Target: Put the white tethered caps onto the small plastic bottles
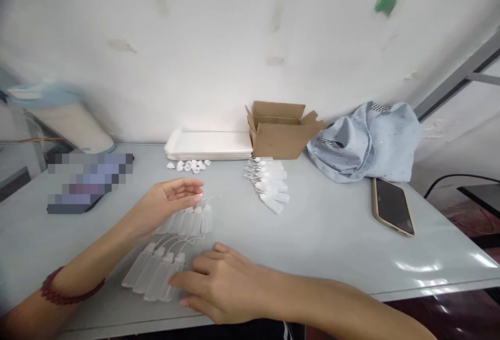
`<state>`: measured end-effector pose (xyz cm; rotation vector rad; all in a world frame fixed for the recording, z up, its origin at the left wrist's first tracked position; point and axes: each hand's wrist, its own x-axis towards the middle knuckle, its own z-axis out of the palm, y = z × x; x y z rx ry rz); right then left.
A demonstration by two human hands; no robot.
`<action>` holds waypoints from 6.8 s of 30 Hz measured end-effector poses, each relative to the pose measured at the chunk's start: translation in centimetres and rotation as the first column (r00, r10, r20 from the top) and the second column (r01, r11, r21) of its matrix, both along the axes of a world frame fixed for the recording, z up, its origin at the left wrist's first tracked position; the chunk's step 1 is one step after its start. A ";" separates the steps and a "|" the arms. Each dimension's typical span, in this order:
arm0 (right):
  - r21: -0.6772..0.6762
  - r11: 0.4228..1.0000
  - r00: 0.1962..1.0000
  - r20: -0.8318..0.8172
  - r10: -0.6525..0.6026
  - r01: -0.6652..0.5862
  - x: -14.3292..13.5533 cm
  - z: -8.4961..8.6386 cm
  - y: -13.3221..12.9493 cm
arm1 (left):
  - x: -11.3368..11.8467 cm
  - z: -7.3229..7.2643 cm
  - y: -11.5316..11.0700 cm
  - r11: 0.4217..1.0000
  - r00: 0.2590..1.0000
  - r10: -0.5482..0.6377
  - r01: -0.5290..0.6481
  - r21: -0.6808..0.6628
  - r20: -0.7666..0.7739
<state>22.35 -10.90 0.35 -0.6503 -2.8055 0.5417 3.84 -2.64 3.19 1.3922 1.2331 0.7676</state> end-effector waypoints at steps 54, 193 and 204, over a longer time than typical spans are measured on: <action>0.237 0.784 0.785 -0.434 -0.442 0.573 3.2 0.3 2.5 | 0.8 -0.4 -0.7 0.952 0.933 0.036 0.076 -0.296 0.358; -0.848 0.457 0.582 -0.236 -0.779 0.268 3.7 1.2 4.0 | 1.6 -3.3 -2.6 0.479 0.873 -0.096 0.461 0.747 -0.477; -0.729 0.611 0.576 -0.369 -0.730 0.309 3.6 1.6 3.6 | 1.6 -0.6 -2.4 0.878 0.897 -0.307 0.395 0.269 -0.317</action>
